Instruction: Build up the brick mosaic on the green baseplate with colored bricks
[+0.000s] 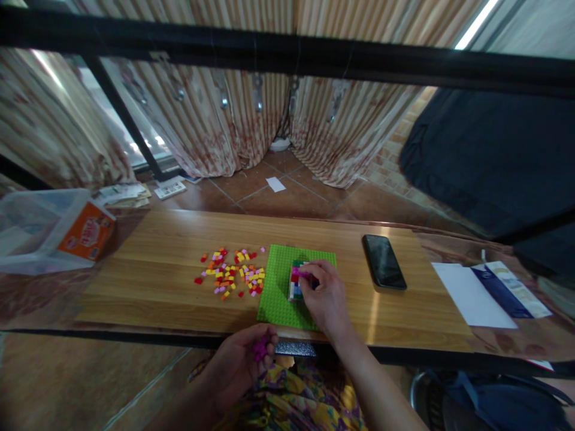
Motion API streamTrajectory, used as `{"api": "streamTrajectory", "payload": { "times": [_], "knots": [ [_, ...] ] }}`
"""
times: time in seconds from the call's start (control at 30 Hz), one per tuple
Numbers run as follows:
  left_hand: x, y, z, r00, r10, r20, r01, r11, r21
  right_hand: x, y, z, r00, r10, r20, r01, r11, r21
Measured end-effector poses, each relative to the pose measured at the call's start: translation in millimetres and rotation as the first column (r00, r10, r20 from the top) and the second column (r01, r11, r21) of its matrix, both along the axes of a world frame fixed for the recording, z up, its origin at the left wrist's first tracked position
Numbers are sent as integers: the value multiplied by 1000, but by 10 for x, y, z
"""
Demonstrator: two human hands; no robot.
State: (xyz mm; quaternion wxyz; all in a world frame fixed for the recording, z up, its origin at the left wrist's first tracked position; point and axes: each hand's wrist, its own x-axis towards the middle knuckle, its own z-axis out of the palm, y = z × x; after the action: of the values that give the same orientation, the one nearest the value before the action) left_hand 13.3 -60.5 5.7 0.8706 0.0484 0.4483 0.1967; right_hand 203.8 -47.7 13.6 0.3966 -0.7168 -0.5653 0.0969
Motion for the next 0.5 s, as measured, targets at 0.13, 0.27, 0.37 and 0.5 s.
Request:
{"api": "streamTrajectory", "payload": {
  "times": [0.13,0.27,0.37,0.5],
  "knots": [
    [2,2,-6,1000,7,10,-7,1000,0,2,12,-37,1000,-21,-3,21,1000,7],
    [-2,16,-15,1000,8,11,-8,1000,6,-19,22,-79,999,-15,-47,16,1000,16],
    [-4,22,-13,1000,7,13,-7,1000,8,-35,30,-97,997,-23,-73,23,1000,4],
    [-3,30,40,998,50,36,-50,999,-1,-19,40,-97,997,-20,-81,19,1000,-13]
  ]
}}
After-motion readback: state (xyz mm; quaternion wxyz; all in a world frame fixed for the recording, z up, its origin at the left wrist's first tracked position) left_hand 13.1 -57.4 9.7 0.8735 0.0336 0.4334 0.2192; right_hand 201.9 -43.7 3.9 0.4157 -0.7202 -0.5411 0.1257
